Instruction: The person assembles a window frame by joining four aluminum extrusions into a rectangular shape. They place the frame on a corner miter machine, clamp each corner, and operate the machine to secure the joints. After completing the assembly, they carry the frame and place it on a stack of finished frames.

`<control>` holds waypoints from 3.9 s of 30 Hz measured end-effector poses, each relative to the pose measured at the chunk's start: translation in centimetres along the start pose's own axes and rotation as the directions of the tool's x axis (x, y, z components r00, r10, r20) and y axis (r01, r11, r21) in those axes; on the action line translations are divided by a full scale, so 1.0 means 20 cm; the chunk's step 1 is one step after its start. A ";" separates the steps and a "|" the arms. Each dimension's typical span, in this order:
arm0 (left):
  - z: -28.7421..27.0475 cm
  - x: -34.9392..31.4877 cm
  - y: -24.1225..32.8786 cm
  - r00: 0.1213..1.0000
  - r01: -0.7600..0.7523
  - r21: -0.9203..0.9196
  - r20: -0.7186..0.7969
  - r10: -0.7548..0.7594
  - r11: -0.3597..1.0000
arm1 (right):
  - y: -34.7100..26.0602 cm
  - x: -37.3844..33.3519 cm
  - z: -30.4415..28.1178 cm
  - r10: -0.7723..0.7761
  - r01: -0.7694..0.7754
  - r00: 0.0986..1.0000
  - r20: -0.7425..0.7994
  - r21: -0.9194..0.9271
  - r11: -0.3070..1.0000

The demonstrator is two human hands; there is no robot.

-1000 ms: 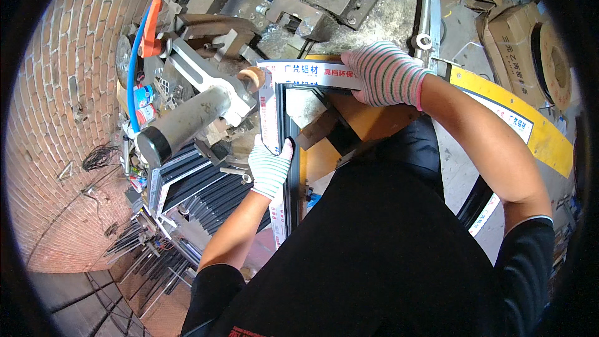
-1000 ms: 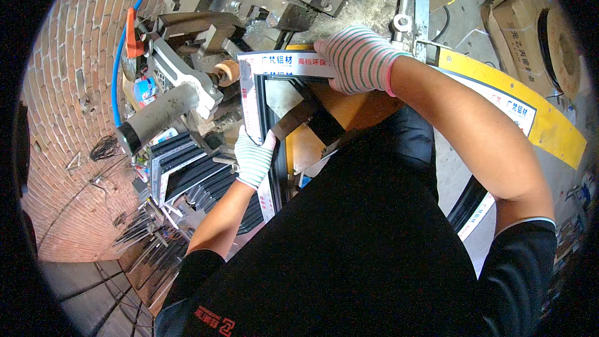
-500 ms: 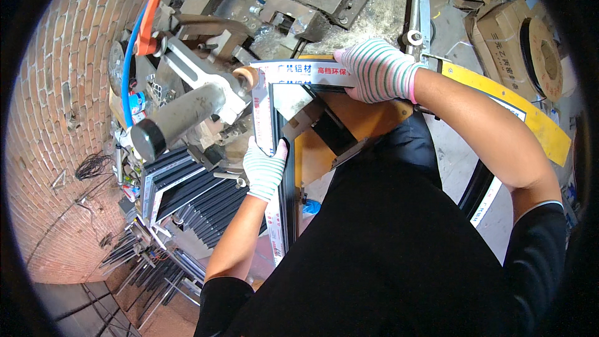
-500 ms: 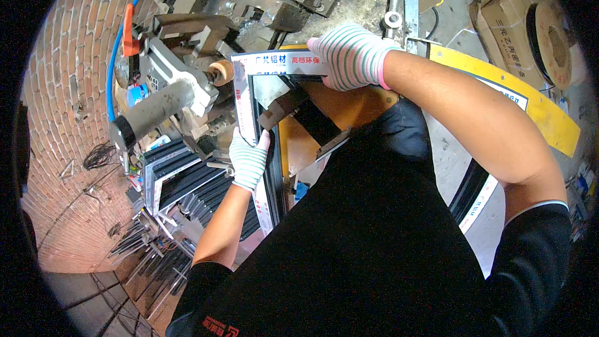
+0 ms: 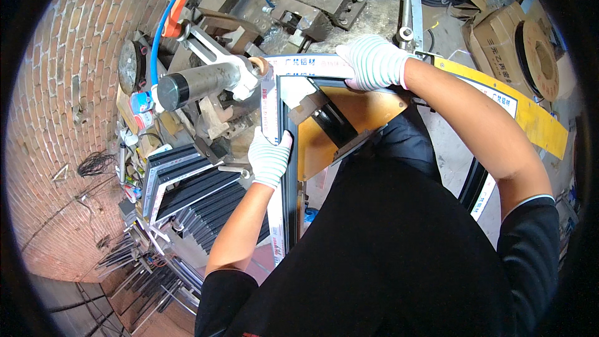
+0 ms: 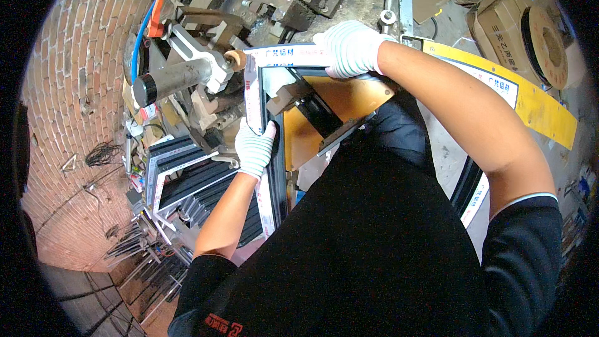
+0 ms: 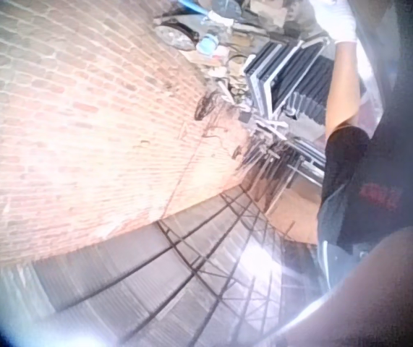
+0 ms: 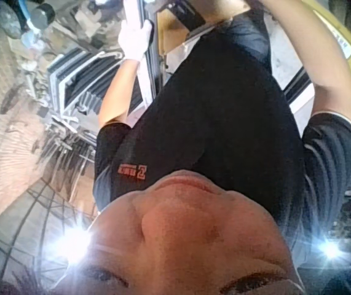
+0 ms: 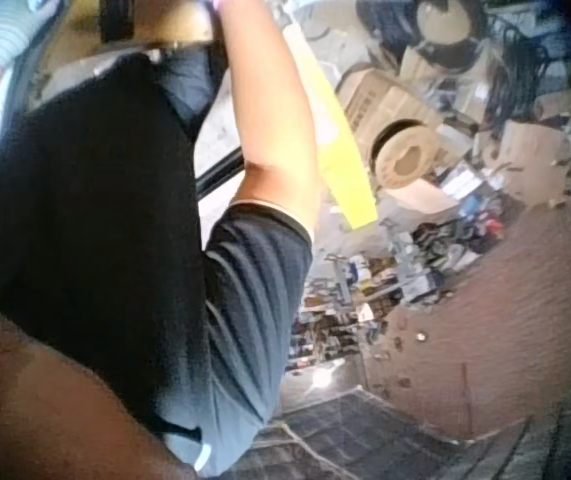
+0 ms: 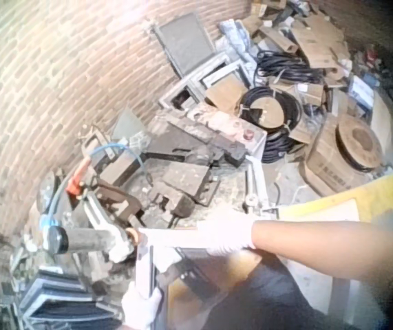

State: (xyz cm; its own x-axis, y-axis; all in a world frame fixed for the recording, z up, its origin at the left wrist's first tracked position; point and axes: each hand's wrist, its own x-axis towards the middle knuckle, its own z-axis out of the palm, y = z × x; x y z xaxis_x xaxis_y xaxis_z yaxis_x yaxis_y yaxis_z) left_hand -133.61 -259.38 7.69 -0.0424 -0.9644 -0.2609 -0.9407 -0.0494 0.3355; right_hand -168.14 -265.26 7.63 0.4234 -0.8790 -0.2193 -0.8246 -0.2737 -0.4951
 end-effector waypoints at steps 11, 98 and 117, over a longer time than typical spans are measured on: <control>0.00 0.00 0.01 1.000 0.020 0.000 -0.007 -0.020 1.000 | 0.02 0.00 0.04 -0.001 0.002 1.000 -0.019 0.013 1.000; -0.58 0.35 0.45 0.706 -0.241 0.039 -0.678 0.203 0.970 | 0.06 0.12 0.03 -0.011 0.012 1.000 -0.010 0.039 0.999; -0.37 -0.83 -0.59 0.554 0.415 0.071 -0.811 -0.190 0.907 | -0.02 0.08 -0.02 -0.008 0.008 0.986 -0.167 0.002 1.000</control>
State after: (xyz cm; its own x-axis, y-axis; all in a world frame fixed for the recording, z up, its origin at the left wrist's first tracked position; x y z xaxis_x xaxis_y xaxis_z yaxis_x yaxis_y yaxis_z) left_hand -119.27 -244.71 14.65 0.4281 -0.7351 0.5257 -0.8948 -0.4265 0.1323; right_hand -167.21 -266.62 7.79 0.3613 -0.9296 -0.0722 -0.8205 -0.2802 -0.4983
